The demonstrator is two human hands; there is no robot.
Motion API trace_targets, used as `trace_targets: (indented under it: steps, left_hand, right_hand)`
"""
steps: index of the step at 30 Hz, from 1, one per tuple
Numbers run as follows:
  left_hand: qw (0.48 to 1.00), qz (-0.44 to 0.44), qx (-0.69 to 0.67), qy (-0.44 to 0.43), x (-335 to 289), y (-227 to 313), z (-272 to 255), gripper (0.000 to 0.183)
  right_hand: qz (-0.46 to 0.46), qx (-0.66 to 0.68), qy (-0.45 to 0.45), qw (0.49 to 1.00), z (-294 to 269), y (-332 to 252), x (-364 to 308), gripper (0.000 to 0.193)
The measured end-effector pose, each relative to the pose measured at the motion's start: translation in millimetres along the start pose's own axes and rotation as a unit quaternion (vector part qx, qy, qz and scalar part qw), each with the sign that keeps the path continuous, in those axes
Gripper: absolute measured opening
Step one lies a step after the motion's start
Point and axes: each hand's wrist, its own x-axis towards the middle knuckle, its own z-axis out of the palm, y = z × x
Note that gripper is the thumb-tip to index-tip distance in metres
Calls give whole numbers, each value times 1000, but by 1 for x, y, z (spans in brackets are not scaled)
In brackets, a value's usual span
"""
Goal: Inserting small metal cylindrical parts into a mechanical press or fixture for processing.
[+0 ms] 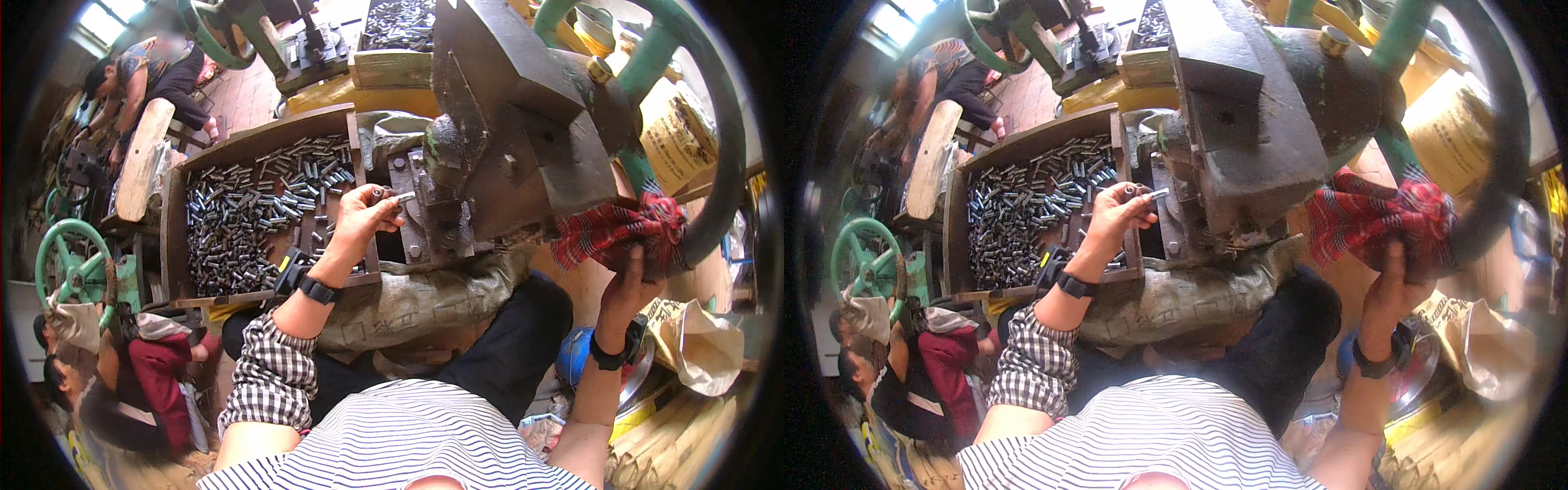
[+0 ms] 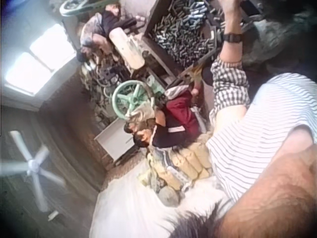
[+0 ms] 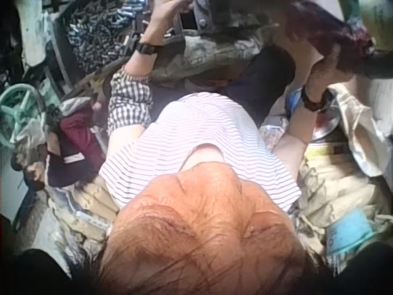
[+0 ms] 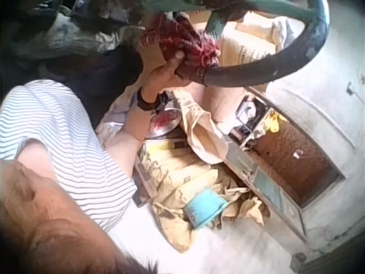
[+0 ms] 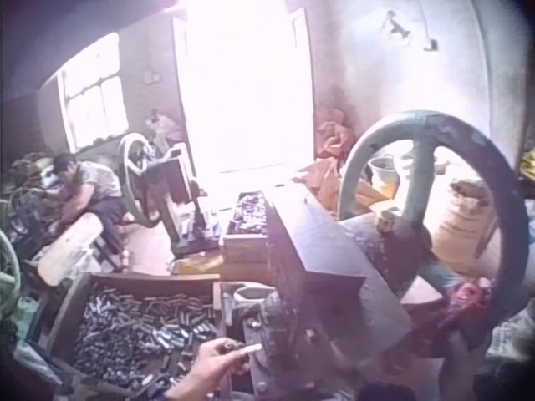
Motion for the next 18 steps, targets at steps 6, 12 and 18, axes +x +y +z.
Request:
trace_targets:
  steps: [6,12,18]
  left_hand:
    - [999,-7,5,42,24,-15,-5,12]
    - [999,-37,29,10,34,-12,1,10]
    - [994,-66,-40,-80,23,-13,-13,13]
  right_hand:
    - [-72,-69,25,995,0,-15,21,34]
    - [-111,-197,-113,968,-16,-70,80,52]
    - [-25,-199,-186,962,37,-121,106,48]
